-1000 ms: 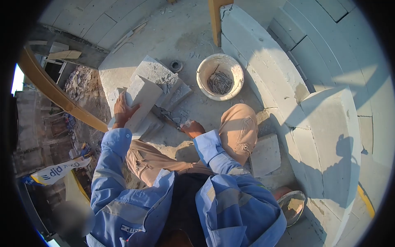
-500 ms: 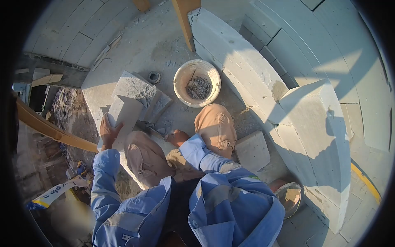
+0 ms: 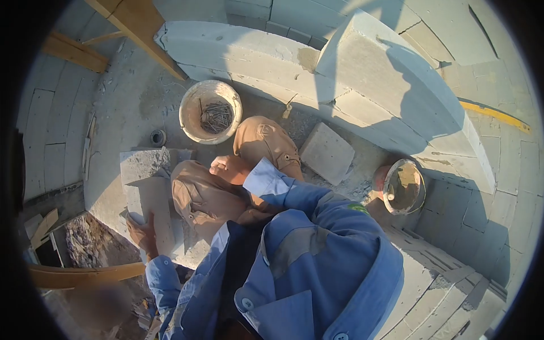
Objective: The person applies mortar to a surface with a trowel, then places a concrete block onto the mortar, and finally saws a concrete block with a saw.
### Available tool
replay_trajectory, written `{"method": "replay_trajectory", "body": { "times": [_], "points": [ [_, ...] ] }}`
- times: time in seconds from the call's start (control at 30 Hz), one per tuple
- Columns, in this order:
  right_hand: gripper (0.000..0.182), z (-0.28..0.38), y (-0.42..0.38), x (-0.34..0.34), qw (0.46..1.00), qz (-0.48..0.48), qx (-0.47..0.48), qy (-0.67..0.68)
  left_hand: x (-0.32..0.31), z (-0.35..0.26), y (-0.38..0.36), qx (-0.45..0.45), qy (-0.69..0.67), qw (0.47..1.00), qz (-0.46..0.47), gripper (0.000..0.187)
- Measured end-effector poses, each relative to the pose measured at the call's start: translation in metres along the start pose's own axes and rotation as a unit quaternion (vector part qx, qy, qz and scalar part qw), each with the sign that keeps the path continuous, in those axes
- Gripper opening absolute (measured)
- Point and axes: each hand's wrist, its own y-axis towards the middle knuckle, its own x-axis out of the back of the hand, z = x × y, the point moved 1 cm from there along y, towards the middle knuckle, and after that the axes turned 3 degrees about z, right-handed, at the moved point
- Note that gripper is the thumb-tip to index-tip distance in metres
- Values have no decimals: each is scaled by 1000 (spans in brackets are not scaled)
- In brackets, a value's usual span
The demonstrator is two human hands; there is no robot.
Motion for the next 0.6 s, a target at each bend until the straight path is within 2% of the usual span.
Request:
{"method": "replay_trajectory", "body": {
  "times": [0.07, 0.13, 0.2, 0.27, 0.33, 0.4, 0.43, 0.5, 0.6],
  "points": [
    [32, 5, -23, 29, 986, -117, 25, 116, -6, 8, 3, 7, 9, 1000, -6, 96],
    [29, 24, -61, 77, 941, -287, 172, -48, -1, 4, 2, -2, 7, 1000, 18, 96],
    [28, 25, -103, 111, 923, -378, 57, 44, -5, 8, 1, -32, 6, 999, -29, 97],
    [28, 9, -148, 128, 863, -505, 28, 17, -2, 8, 4, 2, 2, 999, 36, 97],
    [28, -18, -193, 132, 821, -570, -26, 15, -11, 17, 7, -29, 14, 999, 12, 98],
    [29, -41, -231, 122, 783, -618, -74, 17, -15, 21, 11, -19, 18, 999, 20, 99],
    [30, -49, -245, 115, 775, -623, -100, 13, -13, 16, 11, -37, 19, 999, 22, 99],
    [33, -63, -269, 101, 766, -625, -149, 1, -7, 10, 11, -8, 54, 998, 30, 101],
    [35, -79, -291, 92, 760, -617, -206, -6, -12, 14, 10, -12, 53, 998, 12, 104]
  ]
}}
